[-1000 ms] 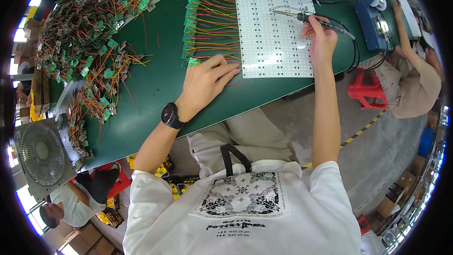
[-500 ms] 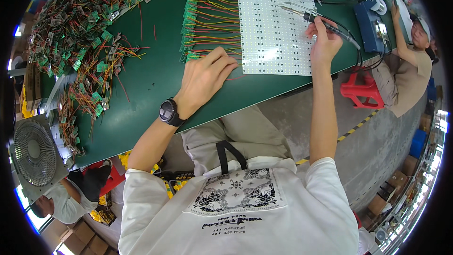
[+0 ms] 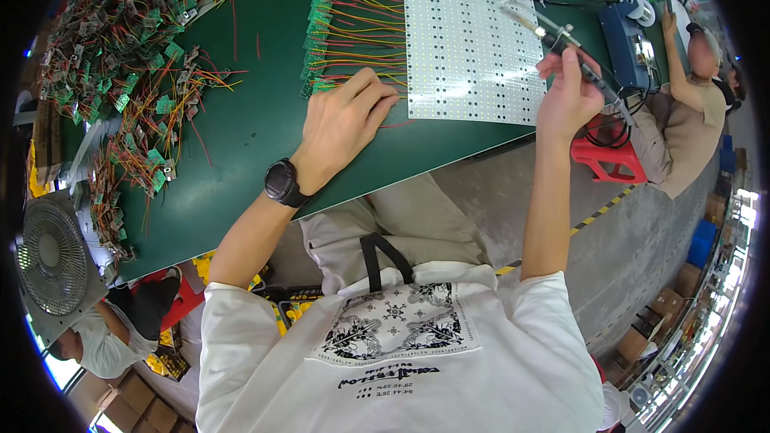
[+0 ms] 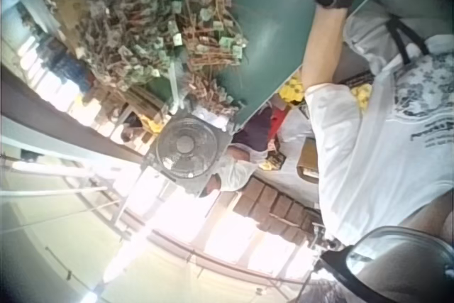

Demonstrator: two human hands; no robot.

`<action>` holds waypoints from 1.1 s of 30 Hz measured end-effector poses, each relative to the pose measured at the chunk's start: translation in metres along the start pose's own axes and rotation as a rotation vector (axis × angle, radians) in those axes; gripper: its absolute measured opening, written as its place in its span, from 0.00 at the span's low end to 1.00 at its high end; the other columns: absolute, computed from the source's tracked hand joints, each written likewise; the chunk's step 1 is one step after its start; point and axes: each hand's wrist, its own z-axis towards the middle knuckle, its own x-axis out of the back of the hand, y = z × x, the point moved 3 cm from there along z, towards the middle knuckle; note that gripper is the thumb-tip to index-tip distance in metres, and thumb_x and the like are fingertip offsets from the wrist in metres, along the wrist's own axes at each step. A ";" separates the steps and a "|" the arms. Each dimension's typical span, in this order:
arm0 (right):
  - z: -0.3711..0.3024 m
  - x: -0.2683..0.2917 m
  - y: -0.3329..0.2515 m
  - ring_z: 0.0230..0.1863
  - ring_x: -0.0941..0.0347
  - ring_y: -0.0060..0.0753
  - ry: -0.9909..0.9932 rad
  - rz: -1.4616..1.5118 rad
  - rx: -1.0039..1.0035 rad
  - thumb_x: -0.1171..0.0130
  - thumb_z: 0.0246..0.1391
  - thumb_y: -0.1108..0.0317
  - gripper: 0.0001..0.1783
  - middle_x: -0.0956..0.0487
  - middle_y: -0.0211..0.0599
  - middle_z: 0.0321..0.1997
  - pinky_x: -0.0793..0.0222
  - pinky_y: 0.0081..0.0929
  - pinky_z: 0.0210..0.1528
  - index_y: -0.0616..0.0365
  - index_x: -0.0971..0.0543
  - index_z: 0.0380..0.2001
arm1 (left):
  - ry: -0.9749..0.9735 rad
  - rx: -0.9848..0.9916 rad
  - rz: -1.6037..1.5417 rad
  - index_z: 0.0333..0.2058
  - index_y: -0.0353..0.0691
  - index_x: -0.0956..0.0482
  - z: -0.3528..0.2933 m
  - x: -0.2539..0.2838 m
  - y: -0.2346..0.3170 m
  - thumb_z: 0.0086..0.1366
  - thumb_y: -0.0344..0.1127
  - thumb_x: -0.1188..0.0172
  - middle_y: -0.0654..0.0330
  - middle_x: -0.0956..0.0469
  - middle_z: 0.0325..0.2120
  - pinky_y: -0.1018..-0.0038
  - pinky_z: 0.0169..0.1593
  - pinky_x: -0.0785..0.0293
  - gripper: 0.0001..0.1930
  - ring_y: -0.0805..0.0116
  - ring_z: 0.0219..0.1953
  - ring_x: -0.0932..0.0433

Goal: The person solders circuit boards to an LED board by picking up small wired circuit boards from a pile and attaching their wires to the LED board with a soldering iron.

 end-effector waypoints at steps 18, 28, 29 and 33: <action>-0.058 -0.008 0.019 0.22 0.24 0.32 -0.524 -0.003 -0.394 0.40 0.54 0.78 0.10 0.22 0.43 0.28 0.29 0.25 0.24 0.72 0.25 0.39 | 0.007 0.005 0.019 0.31 0.40 0.20 0.000 -0.007 -0.003 0.58 0.31 0.36 0.64 0.27 0.27 0.69 0.24 0.29 0.03 0.61 0.23 0.24; -0.059 -0.009 0.020 0.23 0.24 0.31 -0.550 -0.027 -0.390 0.40 0.54 0.78 0.11 0.22 0.43 0.28 0.29 0.24 0.24 0.72 0.25 0.39 | -0.005 0.018 0.036 0.31 0.40 0.20 0.000 -0.007 -0.004 0.58 0.31 0.36 0.64 0.26 0.27 0.69 0.25 0.29 0.04 0.61 0.23 0.24; -0.059 -0.009 0.020 0.23 0.24 0.31 -0.549 -0.026 -0.390 0.40 0.54 0.78 0.11 0.22 0.43 0.28 0.29 0.24 0.24 0.72 0.25 0.39 | -0.007 0.019 0.034 0.31 0.40 0.20 0.000 -0.006 -0.004 0.58 0.31 0.36 0.64 0.26 0.27 0.69 0.25 0.29 0.04 0.62 0.23 0.24; -0.059 -0.010 0.018 0.23 0.24 0.31 -0.551 -0.035 -0.395 0.40 0.54 0.78 0.11 0.22 0.43 0.28 0.28 0.24 0.24 0.72 0.25 0.40 | -0.011 0.019 0.034 0.31 0.40 0.20 0.000 -0.007 -0.003 0.58 0.31 0.36 0.64 0.26 0.27 0.69 0.25 0.29 0.04 0.62 0.24 0.24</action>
